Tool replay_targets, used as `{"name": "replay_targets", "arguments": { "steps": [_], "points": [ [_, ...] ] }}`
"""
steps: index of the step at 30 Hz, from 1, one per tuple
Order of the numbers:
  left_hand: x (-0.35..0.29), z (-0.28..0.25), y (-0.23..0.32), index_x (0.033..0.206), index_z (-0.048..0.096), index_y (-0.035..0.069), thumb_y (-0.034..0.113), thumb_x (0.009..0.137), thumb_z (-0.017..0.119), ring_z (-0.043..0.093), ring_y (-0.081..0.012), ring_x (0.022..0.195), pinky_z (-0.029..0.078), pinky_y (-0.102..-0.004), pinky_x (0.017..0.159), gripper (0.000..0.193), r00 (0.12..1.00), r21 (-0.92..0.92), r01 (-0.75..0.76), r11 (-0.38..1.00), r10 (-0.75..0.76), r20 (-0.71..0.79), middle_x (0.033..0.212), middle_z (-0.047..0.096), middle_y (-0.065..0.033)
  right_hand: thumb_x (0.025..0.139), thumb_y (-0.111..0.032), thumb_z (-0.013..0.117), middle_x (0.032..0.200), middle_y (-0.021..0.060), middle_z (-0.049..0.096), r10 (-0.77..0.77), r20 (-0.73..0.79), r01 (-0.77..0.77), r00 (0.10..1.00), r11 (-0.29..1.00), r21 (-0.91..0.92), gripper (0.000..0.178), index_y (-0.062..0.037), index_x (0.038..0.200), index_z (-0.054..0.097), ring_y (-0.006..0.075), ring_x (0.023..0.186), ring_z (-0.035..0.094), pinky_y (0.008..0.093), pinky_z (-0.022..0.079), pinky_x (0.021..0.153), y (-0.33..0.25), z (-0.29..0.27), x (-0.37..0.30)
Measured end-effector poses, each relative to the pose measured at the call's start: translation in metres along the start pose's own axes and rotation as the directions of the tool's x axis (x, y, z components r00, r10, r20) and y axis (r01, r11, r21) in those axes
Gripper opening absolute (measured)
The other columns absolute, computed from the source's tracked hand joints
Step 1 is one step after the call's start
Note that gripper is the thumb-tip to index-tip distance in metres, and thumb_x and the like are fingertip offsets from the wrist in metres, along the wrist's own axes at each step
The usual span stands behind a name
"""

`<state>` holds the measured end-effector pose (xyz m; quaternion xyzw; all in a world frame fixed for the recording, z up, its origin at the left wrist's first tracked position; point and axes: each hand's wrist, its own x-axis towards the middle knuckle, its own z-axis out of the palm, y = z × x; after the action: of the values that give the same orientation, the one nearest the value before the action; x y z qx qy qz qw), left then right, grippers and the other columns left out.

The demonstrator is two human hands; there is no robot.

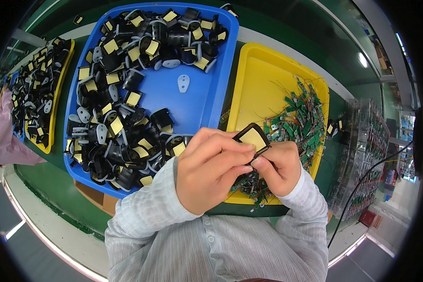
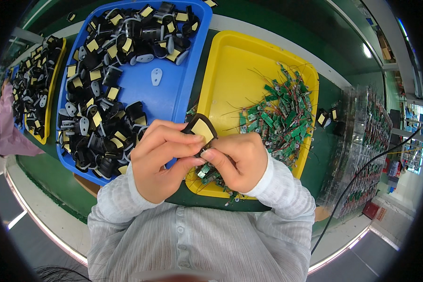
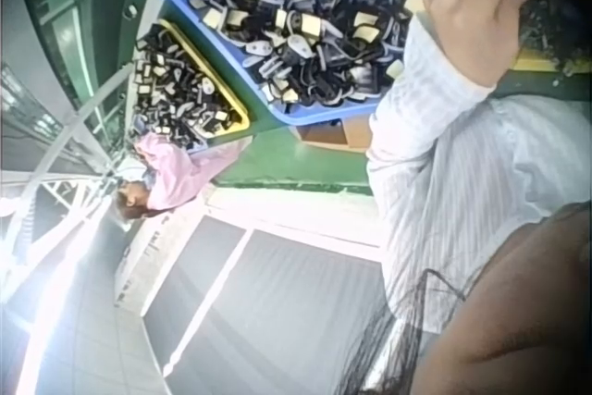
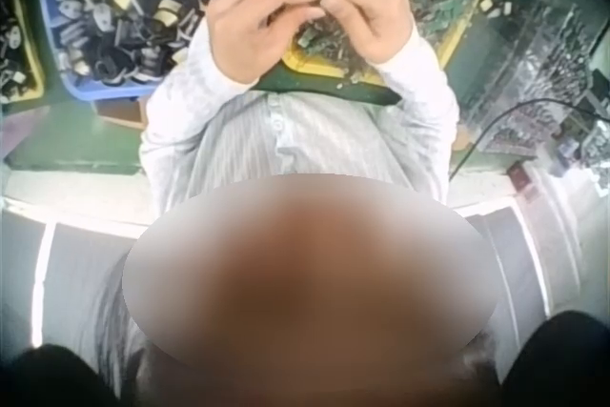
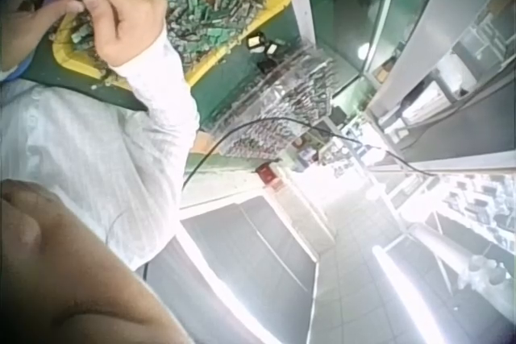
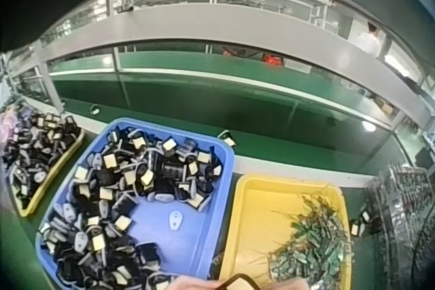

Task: The person assembles electronic devices by picking up a black plastic housing from a blue tray and a circuit board from a yellow tray. They fit the circuit board into the housing, press the components together, and place the completed assembly onto the table.

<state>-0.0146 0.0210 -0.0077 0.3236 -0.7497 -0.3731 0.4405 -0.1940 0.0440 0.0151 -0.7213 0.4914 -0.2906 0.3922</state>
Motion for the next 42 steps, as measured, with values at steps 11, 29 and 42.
{"name": "replay_targets", "arguments": {
  "steps": [11, 29, 42],
  "points": [
    [0.005, 0.001, -0.012, 0.089, 0.060, 0.005, -0.002, 0.060, 0.070, 0.057, -0.0254, 0.080, 0.047, -0.0327, 0.070, 0.031, 1.000, 0.064, 0.003, 0.998, -0.001, -0.023, 0.089, 0.063, -0.0076, 0.084, -0.008, 0.057, 0.073, 0.0040, 0.059, 0.216, 0.239, -0.314, 0.947, 0.786, 0.533, 0.011, 0.0019, 0.089, 0.055, 0.0082, 0.057, 0.053, 0.0208, 0.043, 0.053, 0.018, -0.005, 0.000],
    [0.006, -0.003, -0.015, 0.111, 0.057, 0.003, 0.014, 0.079, 0.063, 0.051, -0.0168, 0.060, 0.043, -0.0266, 0.057, 0.034, 0.935, -0.240, 0.306, 0.921, -0.243, 0.256, 0.076, 0.057, -0.0095, 0.081, -0.001, 0.060, 0.069, 0.0042, 0.060, 0.280, 0.023, -0.230, 0.960, 0.738, 0.634, 0.011, 0.0014, 0.090, 0.053, 0.0109, 0.065, 0.060, 0.0234, 0.047, 0.062, 0.006, -0.010, -0.013],
    [0.005, -0.001, -0.007, 0.104, 0.056, -0.001, 0.015, 0.078, 0.065, 0.054, -0.0210, 0.065, 0.044, -0.0291, 0.060, 0.031, 0.946, -0.131, 0.269, 0.954, -0.236, 0.223, 0.079, 0.060, -0.0115, 0.080, 0.001, 0.061, 0.069, 0.0041, 0.058, 0.294, 0.049, -0.235, 0.954, 0.640, 0.731, 0.018, 0.0002, 0.093, 0.050, 0.0095, 0.063, 0.058, 0.0222, 0.049, 0.059, 0.003, -0.005, -0.011]
  ]
}}
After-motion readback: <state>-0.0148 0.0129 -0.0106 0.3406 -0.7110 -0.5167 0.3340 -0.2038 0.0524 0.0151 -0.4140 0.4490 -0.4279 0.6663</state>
